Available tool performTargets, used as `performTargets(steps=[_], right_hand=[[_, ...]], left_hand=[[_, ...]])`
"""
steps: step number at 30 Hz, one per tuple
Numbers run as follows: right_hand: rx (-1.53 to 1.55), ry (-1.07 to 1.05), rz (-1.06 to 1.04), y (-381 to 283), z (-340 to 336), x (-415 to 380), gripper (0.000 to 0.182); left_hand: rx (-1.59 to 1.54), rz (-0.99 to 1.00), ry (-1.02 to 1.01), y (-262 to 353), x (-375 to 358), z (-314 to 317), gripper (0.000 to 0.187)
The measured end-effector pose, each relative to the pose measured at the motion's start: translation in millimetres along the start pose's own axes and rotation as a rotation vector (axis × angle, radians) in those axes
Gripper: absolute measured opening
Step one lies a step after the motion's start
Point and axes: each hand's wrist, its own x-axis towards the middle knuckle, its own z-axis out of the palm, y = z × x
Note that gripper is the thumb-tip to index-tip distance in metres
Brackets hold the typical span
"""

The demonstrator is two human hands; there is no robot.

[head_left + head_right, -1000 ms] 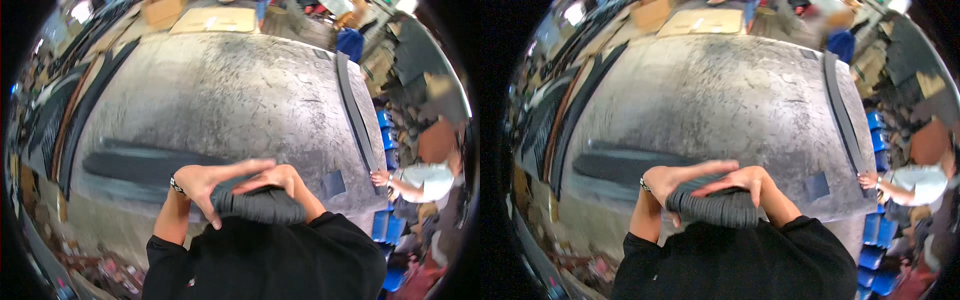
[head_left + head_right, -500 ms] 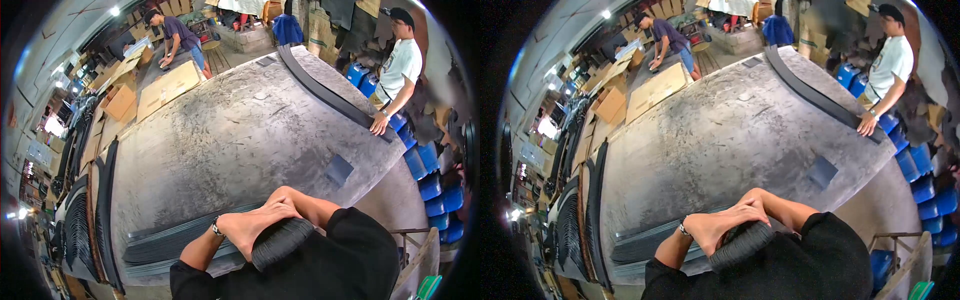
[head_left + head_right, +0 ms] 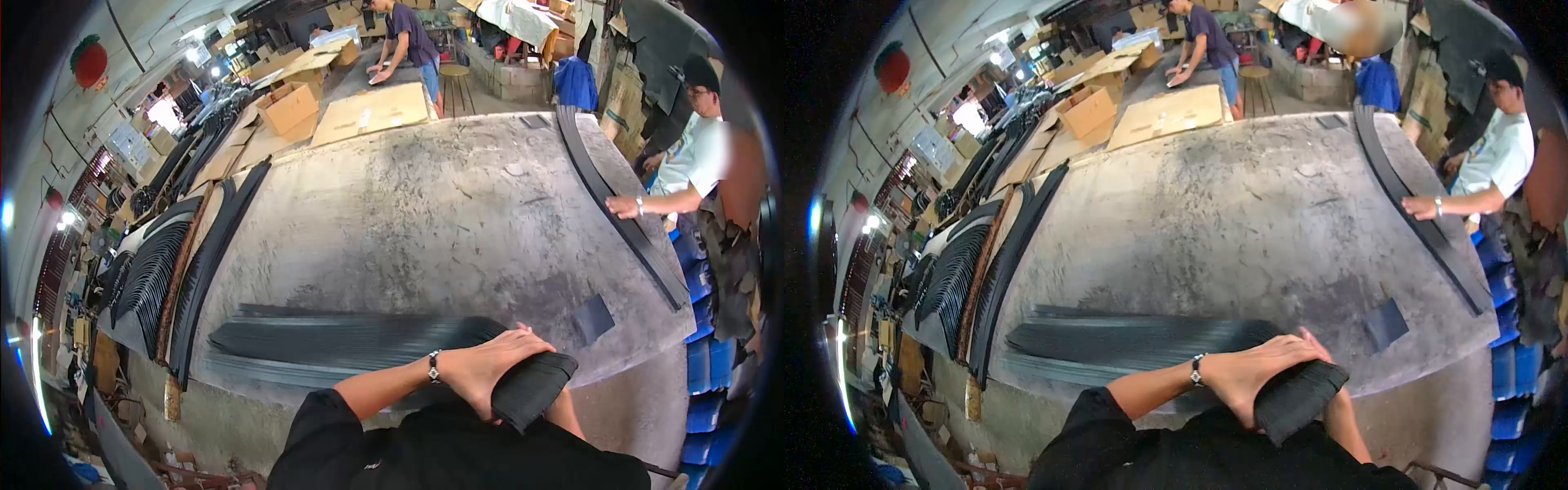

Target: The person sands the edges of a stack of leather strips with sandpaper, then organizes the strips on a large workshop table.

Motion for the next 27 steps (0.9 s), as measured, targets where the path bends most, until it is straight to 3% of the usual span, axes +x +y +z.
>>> performTargets(steps=[2,4,8,12,13,15,16,17,18,19,23,27], right_hand=[[0.028,0.024,-0.013,16,9,-8,0.061],[-0.212,-0.099,-0.135,-3,20,-21,0.057],[-0.788,-0.256,-0.608,-61,22,-21,0.050],[-1.174,-0.088,-0.883,-95,-21,12,0.045],[-1.223,-0.002,-0.886,-99,-41,21,0.044],[-1.119,0.287,-0.688,-96,-81,41,0.043],[-0.601,0.464,-0.416,-65,-124,61,0.038],[-0.783,0.744,-0.364,-76,-145,41,0.037],[-1.019,0.927,-0.521,-62,-181,36,0.042],[-1.073,0.995,-0.528,-74,-195,15,0.046],[-1.075,0.894,-0.545,-70,-249,10,0.051],[-1.072,0.649,-0.446,-70,-244,13,0.049]], left_hand=[[0.048,-0.046,-0.020,-4,14,20,0.135],[0.064,-0.038,0.026,-6,29,35,0.128],[0.285,-0.134,0.234,1,63,33,0.125],[0.609,-0.343,0.441,-23,117,66,0.128],[0.645,-0.382,0.471,-46,131,77,0.127],[0.670,-0.511,0.452,-104,153,99,0.128],[0.695,-0.554,0.403,-138,154,111,0.129],[0.719,-0.599,0.350,-175,155,124,0.131],[0.725,-0.629,0.246,-208,151,134,0.131],[0.771,-0.579,0.219,-244,144,145,0.125],[0.869,-0.639,0.017,-254,161,135,0.123],[0.743,-0.555,0.064,-255,157,115,0.127]])
